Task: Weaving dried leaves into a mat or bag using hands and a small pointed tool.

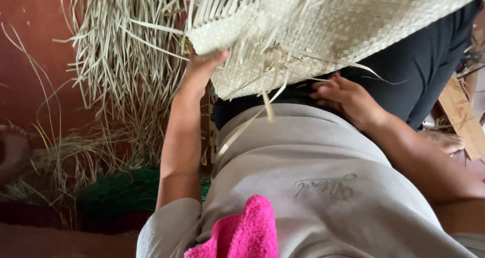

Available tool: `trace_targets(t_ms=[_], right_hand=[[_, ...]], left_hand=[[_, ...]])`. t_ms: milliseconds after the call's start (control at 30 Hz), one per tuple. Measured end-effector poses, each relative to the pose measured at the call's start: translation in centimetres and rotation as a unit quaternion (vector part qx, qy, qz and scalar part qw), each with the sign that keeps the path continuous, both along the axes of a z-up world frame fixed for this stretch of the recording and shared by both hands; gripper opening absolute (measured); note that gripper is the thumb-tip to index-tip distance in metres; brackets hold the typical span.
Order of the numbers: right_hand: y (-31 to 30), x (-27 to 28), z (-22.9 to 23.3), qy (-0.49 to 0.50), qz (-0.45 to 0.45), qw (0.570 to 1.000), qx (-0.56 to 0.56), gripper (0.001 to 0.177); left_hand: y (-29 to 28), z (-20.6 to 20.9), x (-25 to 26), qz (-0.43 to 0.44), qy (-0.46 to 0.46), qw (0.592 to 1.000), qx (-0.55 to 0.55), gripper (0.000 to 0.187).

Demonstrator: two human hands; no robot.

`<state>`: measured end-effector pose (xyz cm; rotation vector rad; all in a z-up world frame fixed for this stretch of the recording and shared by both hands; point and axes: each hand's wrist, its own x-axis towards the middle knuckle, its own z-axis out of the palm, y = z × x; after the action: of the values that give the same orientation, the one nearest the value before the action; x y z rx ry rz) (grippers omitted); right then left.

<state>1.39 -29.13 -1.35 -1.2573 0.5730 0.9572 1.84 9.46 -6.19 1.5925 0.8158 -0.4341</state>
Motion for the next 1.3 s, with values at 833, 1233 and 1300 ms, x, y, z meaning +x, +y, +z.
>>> trace_targets(t_ms=[833,1233,1300], right_hand=[[7.2,4.4,-4.3,0.022,-0.262,0.964,0.037,0.048],[6.1,5.7,-2.8,-0.03,-0.375,0.925,0.051,0.033],[5.3,5.7,-2.5,-0.045,-0.375,0.924,0.058,0.036]], left_hand=[[-3.9,1.5,1.9,0.103,-0.01,0.989,-0.107,0.076],[-6.2,4.4,-3.9,0.104,-0.082,0.986,-0.103,0.078],[-6.2,5.2,-5.0,0.073,-0.107,0.986,-0.106,0.091]])
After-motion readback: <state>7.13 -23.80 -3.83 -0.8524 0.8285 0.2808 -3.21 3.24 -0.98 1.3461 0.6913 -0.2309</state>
